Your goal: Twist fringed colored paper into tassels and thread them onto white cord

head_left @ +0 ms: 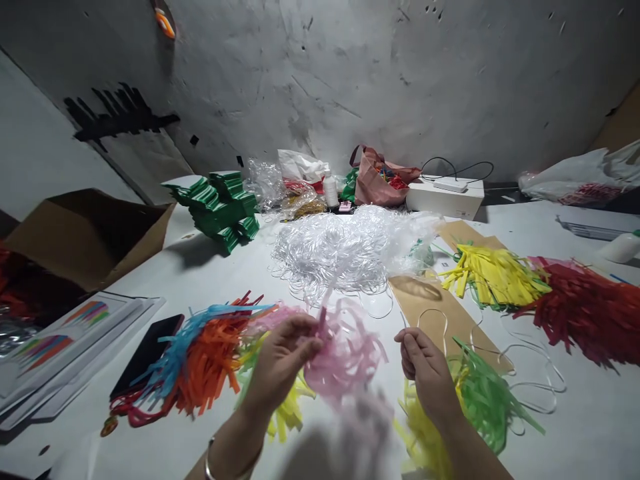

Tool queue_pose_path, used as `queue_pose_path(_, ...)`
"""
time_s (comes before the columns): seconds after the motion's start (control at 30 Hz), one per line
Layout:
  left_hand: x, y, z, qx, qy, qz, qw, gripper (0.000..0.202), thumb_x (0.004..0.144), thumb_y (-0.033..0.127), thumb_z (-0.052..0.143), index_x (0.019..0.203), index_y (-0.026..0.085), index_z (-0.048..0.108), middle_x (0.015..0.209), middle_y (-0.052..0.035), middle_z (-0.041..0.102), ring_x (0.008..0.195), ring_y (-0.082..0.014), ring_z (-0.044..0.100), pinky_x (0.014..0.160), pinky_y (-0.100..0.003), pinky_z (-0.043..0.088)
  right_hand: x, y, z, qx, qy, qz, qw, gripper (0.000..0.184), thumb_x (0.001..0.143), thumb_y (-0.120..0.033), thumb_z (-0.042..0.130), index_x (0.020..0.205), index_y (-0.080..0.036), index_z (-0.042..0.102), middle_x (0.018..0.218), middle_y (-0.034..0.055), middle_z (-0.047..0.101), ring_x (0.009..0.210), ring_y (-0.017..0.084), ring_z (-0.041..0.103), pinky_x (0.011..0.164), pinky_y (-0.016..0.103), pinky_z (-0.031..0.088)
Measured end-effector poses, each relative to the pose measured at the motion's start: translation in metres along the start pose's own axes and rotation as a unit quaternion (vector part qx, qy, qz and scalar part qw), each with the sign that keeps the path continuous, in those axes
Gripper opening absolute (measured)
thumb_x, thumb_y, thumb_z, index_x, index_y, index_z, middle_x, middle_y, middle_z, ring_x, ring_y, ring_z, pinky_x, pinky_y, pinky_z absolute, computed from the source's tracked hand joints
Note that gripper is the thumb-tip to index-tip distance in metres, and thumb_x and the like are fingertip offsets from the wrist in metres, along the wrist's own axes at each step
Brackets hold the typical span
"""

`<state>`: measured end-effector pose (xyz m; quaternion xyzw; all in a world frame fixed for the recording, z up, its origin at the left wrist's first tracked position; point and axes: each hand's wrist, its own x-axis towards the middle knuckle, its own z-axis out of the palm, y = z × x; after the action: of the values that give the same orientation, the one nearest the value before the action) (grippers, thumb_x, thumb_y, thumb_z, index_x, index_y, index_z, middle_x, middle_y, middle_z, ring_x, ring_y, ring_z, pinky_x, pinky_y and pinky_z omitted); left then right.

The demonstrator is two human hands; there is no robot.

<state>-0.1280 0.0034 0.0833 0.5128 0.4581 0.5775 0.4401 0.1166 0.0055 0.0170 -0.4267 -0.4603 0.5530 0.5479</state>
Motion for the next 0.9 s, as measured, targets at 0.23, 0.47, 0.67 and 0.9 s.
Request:
queue_pose_path(0.23,-0.035,-0.038,0.06,-0.231,-0.077,-0.233,0.942,0.036,0.062,0.036,0.092,0.075,0.017,0.065,0.066,-0.0023,0.071,0.058,-0.0124,0.063,0.054,-0.019,0.047,-0.007,-0.032,-0.011,-0.046,-0.001,-0.095,0.994,0.027,0.089,-0.045,0.067,0.088,-0.018,0.068,0.062,-0.0053,0.037,0.055,0.01,0.032,0.051,0.024,0.026)
queue_pose_path(0.47,-0.054,-0.061,0.086,-0.312,-0.125,-0.302,0.892,0.033,0.067,0.033,0.09,0.074,0.015,0.064,0.064,0.0001,0.068,0.055,-0.0083,0.059,0.055,-0.016,0.041,-0.002,-0.036,-0.01,-0.043,-0.147,-0.036,0.988,0.023,0.081,-0.039,0.076,0.087,-0.017,0.074,0.06,-0.0049,0.044,0.054,0.009,0.033,0.051,0.024,0.025)
queue_pose_path(0.67,-0.05,-0.07,0.08,-0.229,-0.153,-0.313,0.909,0.033,0.07,0.041,0.086,0.075,0.016,0.065,0.065,0.001,0.064,0.058,-0.0108,0.057,0.058,-0.021,0.044,-0.004,-0.039,-0.012,-0.06,-0.156,-0.005,0.986,0.025,0.08,-0.041,0.074,0.076,-0.017,0.067,0.064,-0.0014,0.056,0.055,0.011,0.045,0.052,0.024,0.033)
queue_pose_path(0.9,-0.047,-0.055,0.059,0.15,0.001,-0.005,0.989,0.022,0.09,0.036,0.065,0.107,0.023,0.068,0.119,-0.0096,0.067,0.116,-0.0267,0.058,0.096,-0.036,0.047,-0.013,-0.05,-0.017,-0.28,-0.021,-0.136,0.95,0.02,0.088,-0.03,0.066,0.073,-0.017,0.069,0.059,-0.0025,0.056,0.053,0.01,0.042,0.052,0.024,0.031)
